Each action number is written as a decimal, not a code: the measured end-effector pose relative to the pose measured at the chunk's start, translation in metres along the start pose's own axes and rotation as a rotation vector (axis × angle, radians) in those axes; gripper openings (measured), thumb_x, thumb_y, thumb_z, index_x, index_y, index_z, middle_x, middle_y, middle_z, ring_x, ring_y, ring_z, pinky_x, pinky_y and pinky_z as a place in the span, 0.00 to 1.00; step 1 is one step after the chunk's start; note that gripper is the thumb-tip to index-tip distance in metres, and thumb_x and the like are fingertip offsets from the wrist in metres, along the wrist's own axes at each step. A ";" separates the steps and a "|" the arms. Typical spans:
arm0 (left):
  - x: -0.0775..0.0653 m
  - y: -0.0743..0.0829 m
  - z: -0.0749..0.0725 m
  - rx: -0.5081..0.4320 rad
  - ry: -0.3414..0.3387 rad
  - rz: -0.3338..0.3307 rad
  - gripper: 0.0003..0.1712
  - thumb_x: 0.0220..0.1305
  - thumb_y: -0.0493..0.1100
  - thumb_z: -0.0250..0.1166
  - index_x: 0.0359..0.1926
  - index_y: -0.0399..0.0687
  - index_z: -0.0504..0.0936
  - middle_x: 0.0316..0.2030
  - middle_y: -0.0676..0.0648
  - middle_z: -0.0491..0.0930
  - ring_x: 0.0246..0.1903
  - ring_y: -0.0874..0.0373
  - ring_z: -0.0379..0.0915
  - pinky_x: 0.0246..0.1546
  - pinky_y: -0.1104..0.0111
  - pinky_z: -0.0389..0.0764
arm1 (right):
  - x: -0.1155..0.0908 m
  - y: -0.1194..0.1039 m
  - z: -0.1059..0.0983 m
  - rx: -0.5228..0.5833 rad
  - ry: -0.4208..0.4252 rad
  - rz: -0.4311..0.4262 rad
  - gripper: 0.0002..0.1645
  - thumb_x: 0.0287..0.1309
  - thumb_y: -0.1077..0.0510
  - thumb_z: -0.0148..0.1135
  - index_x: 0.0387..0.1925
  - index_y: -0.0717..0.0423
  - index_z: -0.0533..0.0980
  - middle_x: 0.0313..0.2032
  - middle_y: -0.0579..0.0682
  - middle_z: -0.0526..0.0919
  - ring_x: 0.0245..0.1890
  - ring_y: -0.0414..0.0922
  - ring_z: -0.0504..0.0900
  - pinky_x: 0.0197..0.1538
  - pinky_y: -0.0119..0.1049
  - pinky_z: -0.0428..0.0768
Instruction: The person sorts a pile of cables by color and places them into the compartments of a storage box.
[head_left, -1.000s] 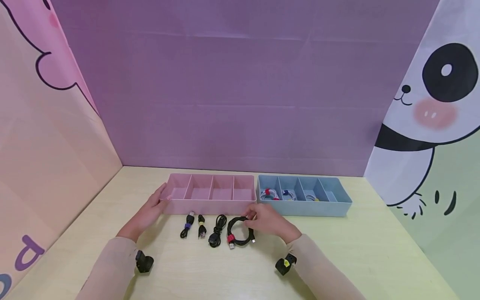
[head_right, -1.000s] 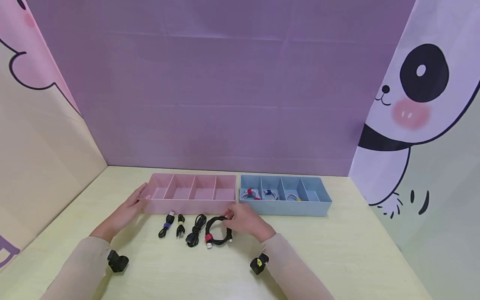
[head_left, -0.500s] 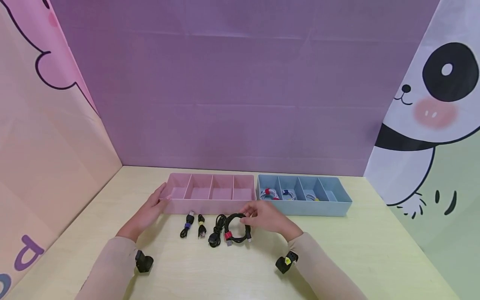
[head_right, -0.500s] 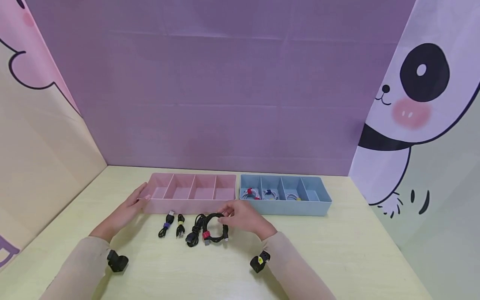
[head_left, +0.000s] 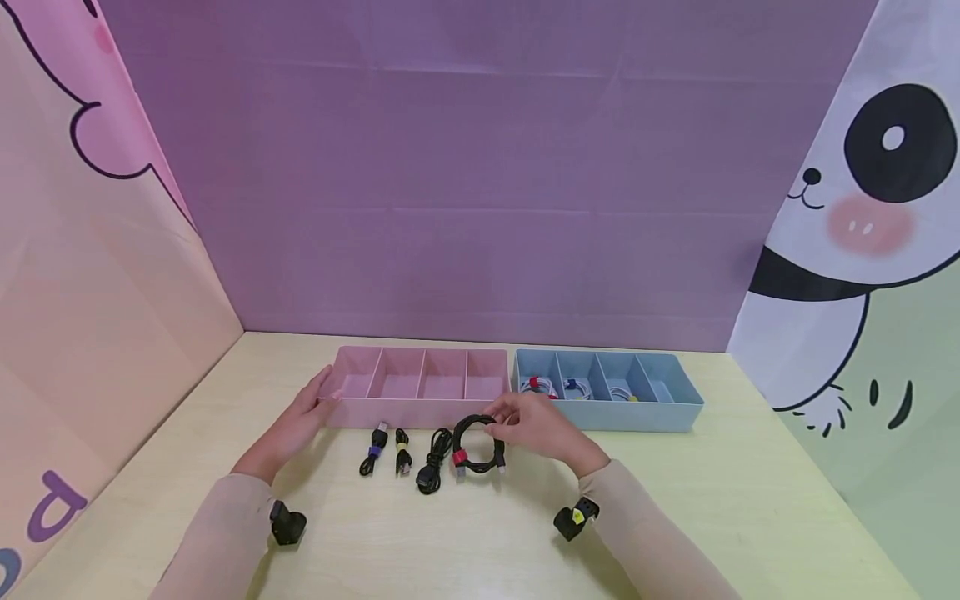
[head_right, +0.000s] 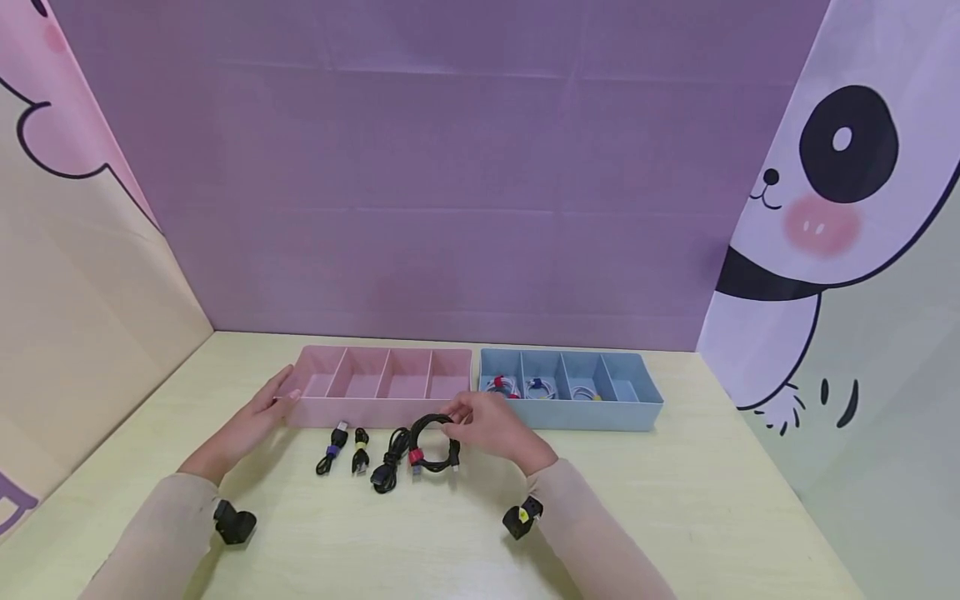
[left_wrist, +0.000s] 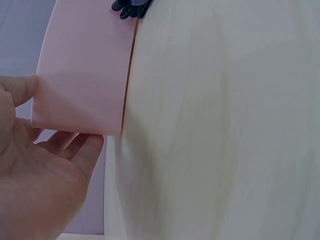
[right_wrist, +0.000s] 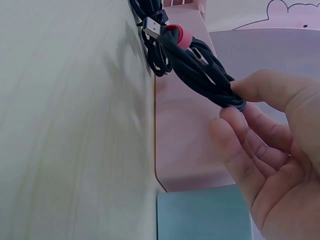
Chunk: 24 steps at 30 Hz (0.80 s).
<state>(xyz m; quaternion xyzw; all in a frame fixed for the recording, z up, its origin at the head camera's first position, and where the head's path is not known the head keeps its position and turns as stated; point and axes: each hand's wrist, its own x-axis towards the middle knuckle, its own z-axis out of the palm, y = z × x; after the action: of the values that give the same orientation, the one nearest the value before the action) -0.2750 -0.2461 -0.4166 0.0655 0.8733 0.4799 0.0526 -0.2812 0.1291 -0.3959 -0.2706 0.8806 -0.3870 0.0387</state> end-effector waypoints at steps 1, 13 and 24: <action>0.000 0.000 0.000 0.000 0.001 0.002 0.44 0.80 0.58 0.43 0.80 0.45 0.30 0.77 0.30 0.29 0.73 0.28 0.25 0.66 0.30 0.36 | 0.000 0.000 -0.001 0.000 0.007 0.000 0.10 0.62 0.59 0.68 0.44 0.57 0.83 0.32 0.43 0.81 0.34 0.40 0.80 0.36 0.34 0.81; 0.000 0.000 0.000 -0.001 0.002 -0.002 0.44 0.80 0.58 0.43 0.80 0.46 0.30 0.77 0.30 0.29 0.74 0.28 0.25 0.66 0.30 0.36 | 0.003 0.000 -0.007 0.008 0.042 -0.016 0.09 0.60 0.62 0.67 0.43 0.58 0.83 0.31 0.44 0.82 0.30 0.40 0.81 0.34 0.33 0.82; 0.001 0.000 -0.002 0.009 -0.002 -0.007 0.45 0.79 0.60 0.43 0.79 0.46 0.28 0.77 0.30 0.27 0.73 0.28 0.23 0.65 0.29 0.35 | 0.007 -0.002 -0.012 -0.016 0.081 -0.006 0.09 0.59 0.62 0.67 0.43 0.57 0.83 0.31 0.43 0.82 0.30 0.39 0.81 0.34 0.33 0.81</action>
<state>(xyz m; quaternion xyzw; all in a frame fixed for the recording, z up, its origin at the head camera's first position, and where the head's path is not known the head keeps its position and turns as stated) -0.2765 -0.2474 -0.4159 0.0633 0.8757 0.4755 0.0547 -0.2895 0.1330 -0.3852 -0.2575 0.8837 -0.3909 -0.0003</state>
